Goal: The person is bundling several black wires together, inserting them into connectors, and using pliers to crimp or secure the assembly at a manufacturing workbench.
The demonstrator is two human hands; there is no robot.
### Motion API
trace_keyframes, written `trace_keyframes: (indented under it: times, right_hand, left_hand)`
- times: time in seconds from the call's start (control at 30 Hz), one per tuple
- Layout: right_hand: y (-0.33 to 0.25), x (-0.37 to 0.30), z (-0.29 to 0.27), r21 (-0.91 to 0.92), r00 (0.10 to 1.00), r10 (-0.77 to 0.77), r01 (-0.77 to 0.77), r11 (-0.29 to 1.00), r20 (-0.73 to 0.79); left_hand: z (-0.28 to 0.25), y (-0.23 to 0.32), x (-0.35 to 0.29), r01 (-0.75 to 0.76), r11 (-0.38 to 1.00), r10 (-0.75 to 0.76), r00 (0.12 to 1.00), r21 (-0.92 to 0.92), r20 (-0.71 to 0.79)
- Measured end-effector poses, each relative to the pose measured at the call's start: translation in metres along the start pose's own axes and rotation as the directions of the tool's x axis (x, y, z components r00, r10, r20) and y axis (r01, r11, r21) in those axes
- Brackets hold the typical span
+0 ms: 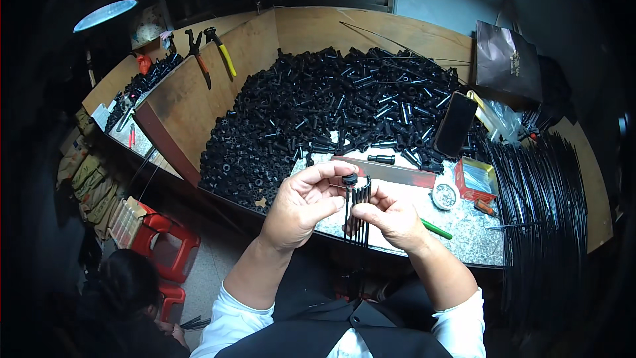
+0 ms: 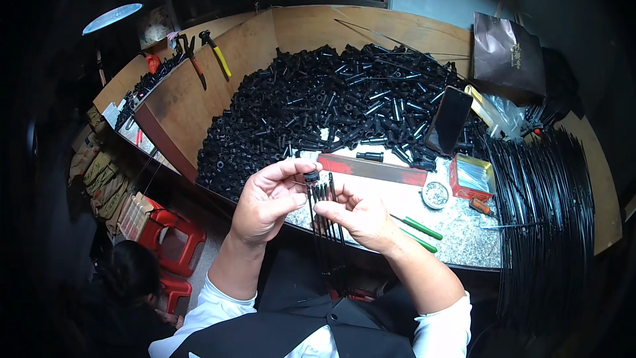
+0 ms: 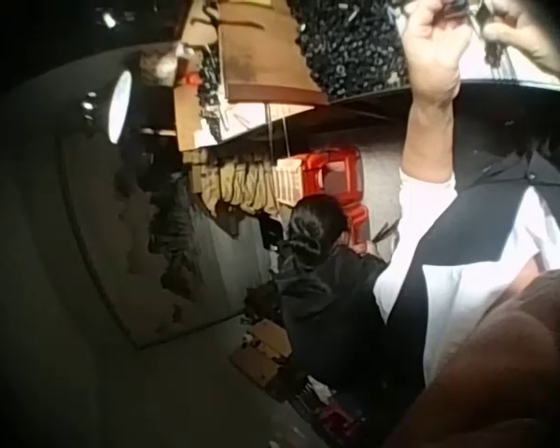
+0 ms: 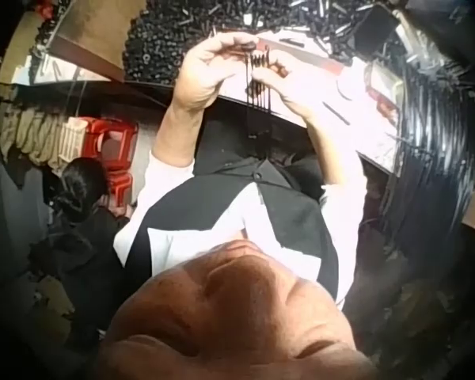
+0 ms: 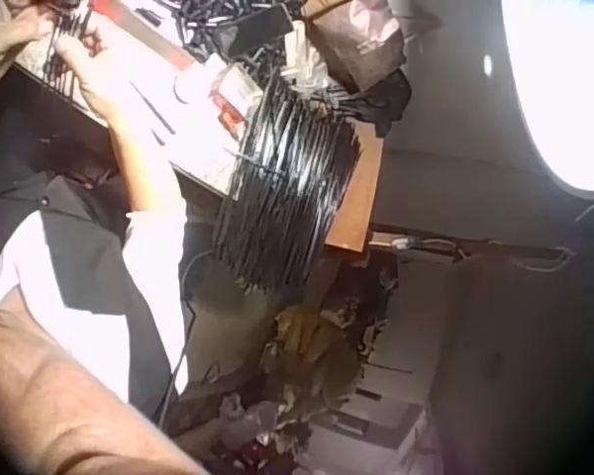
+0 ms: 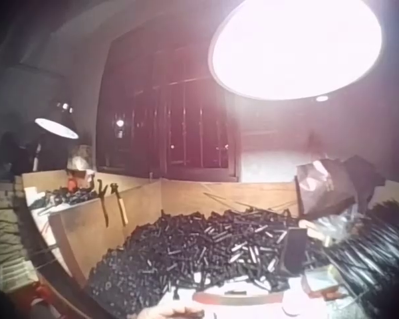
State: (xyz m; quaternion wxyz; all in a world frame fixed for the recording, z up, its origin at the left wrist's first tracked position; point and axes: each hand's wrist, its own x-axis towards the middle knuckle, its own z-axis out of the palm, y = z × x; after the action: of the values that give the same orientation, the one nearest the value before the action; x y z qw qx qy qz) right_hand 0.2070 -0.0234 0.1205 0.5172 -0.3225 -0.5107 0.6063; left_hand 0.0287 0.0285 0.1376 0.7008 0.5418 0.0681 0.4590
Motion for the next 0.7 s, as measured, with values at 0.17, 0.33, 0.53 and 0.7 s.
trace_keyframes:
  times: [0.17, 0.33, 0.53, 0.7]
  right_hand:
    - [0.002, 0.0, 0.001, -0.026, 0.999, -0.054, 0.054, 0.998, 0.005]
    - [-0.003, 0.0, 0.005, -0.016, 0.998, -0.06, 0.06, 0.998, 0.022]
    - [-0.006, -0.002, 0.007, -0.072, 0.998, -0.069, 0.069, 0.995, 0.008]
    - [-0.006, -0.002, 0.005, -0.076, 0.997, -0.067, 0.069, 0.995, 0.027]
  left_hand:
    - [0.009, 0.003, -0.002, -0.052, 0.994, 0.051, 0.999, 0.1, 0.013]
    - [0.012, 0.003, -0.004, -0.123, 0.954, 0.131, 0.991, 0.273, -0.014]
    - [0.016, 0.004, -0.004, -0.158, 0.946, 0.171, 0.985, 0.283, -0.023]
    - [0.019, 0.006, -0.004, -0.155, 0.932, 0.174, 0.984, 0.327, -0.031]
